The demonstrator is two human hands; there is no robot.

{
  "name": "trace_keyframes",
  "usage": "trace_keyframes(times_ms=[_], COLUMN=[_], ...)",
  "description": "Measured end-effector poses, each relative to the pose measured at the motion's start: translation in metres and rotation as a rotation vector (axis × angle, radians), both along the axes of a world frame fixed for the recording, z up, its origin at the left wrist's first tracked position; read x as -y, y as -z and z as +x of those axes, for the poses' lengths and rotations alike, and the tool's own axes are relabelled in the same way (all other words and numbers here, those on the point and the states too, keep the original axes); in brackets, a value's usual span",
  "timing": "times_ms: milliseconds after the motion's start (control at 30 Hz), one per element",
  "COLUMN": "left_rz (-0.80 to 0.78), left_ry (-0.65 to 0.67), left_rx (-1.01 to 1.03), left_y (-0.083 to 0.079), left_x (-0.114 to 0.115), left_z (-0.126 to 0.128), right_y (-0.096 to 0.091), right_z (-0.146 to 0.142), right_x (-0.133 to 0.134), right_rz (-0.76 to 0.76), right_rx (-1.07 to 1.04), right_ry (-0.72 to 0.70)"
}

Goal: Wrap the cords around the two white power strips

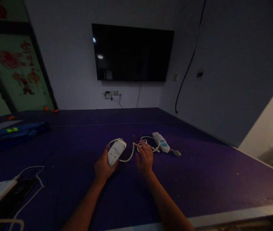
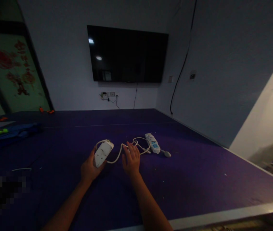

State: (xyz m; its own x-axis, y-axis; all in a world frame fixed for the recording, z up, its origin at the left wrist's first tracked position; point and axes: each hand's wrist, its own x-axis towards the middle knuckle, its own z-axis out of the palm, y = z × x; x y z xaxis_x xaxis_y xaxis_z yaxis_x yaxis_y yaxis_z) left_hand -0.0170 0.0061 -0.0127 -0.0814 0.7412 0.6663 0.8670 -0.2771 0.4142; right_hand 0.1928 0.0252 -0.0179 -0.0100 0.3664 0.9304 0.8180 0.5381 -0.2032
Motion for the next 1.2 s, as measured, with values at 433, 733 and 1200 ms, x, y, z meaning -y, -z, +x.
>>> trace_keyframes(times_ms=[433,733,1200], left_rz=[0.037,0.021,-0.040], left_ry=[0.162,0.471,-0.027], left_rx=[0.032,-0.313,0.132], left_y=[0.003,0.015,-0.002], left_x=[0.002,0.002,0.003], left_z=[-0.007,0.000,0.001], right_y=[0.001,0.011,-0.001], right_z=[-0.015,-0.012,-0.005], right_x=[-0.007,-0.022,-0.013], right_rz=[-0.268,-0.324,-0.378], right_rx=[0.368,0.067,-0.445], right_ry=[-0.122,0.096,0.055])
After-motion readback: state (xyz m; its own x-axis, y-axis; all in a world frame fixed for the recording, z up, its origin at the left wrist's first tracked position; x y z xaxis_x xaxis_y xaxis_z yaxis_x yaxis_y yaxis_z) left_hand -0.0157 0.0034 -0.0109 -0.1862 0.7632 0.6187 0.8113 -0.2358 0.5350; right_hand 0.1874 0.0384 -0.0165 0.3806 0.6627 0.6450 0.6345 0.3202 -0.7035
